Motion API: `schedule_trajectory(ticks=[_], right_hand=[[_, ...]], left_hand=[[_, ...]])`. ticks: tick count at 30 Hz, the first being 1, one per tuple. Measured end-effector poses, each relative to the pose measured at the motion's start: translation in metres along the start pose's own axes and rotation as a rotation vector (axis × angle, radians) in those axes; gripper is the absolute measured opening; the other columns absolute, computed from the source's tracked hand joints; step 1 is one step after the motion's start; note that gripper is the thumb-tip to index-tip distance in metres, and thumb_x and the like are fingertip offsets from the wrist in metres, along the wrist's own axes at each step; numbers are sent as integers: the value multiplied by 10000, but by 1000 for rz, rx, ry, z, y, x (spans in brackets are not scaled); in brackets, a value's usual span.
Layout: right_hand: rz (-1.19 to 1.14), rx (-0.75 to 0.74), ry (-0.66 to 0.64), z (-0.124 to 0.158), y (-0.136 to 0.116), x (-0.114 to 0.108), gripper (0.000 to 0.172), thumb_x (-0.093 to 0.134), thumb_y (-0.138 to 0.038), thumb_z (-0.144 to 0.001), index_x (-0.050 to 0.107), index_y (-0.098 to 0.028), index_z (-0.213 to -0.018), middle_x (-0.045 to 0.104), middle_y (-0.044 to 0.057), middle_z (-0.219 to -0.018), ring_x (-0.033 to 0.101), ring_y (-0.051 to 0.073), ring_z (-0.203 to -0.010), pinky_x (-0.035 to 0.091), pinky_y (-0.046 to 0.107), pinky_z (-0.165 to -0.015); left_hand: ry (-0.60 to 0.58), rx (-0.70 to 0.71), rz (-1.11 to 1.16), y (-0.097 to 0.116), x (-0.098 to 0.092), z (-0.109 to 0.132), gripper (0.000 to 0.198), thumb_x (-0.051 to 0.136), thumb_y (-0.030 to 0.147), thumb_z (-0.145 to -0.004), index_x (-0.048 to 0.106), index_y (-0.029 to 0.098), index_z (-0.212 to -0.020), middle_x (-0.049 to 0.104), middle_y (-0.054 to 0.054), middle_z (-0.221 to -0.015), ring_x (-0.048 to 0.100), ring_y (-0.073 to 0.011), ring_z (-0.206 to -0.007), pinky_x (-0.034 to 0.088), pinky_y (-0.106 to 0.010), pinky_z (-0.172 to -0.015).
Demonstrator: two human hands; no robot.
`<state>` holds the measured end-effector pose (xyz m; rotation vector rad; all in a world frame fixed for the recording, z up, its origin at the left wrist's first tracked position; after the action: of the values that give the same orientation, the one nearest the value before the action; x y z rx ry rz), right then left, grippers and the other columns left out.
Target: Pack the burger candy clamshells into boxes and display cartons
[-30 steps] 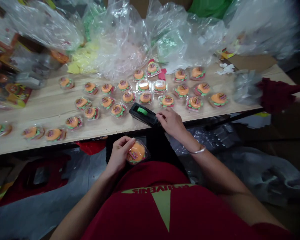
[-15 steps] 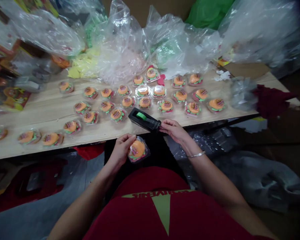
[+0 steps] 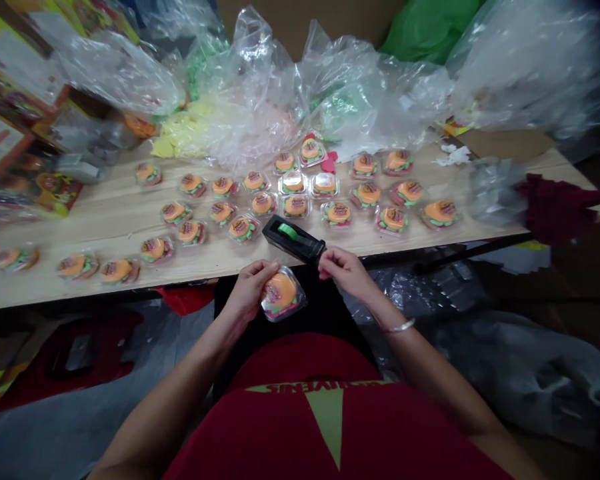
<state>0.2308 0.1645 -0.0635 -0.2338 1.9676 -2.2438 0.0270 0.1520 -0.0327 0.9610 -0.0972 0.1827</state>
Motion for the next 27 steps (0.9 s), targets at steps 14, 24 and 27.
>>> schedule_trajectory(ticks=[14,24,27], right_hand=[[13,73,-525,7,-27,43,221,595,-358,-852,521,-165,-771,512,-51,-652,476,76,-535,385,214,-524],[598,-270,-37,19,-59,45,99,601,-187,-879,606,-171,-782,543,24,-825,528,151,-781,404,294,-731],[501,-191,-77,17,-55,51,147,558,-152,-887,611,-169,-752,559,12,-777,533,134,-723,402,271,-691]], left_hand=[[-15,-5,-29,-2,1,11,401,873,396,-507,566,150,-585,557,34,-487,452,-69,-405,347,-190,-429],[101,98,-24,6,-6,14,387,848,406,-529,556,159,-590,547,46,-490,460,-72,-419,373,-192,-439],[138,161,-21,7,-5,16,358,825,392,-569,551,162,-591,534,55,-495,454,-67,-428,382,-192,-456]])
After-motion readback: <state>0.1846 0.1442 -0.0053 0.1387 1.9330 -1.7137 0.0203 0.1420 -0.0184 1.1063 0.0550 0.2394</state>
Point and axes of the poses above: each hand's wrist, its own z-axis away from the middle knuckle, its own x-axis out of the palm, y = z × x, the point moved 5 cm from there along -z, towards the middle knuckle
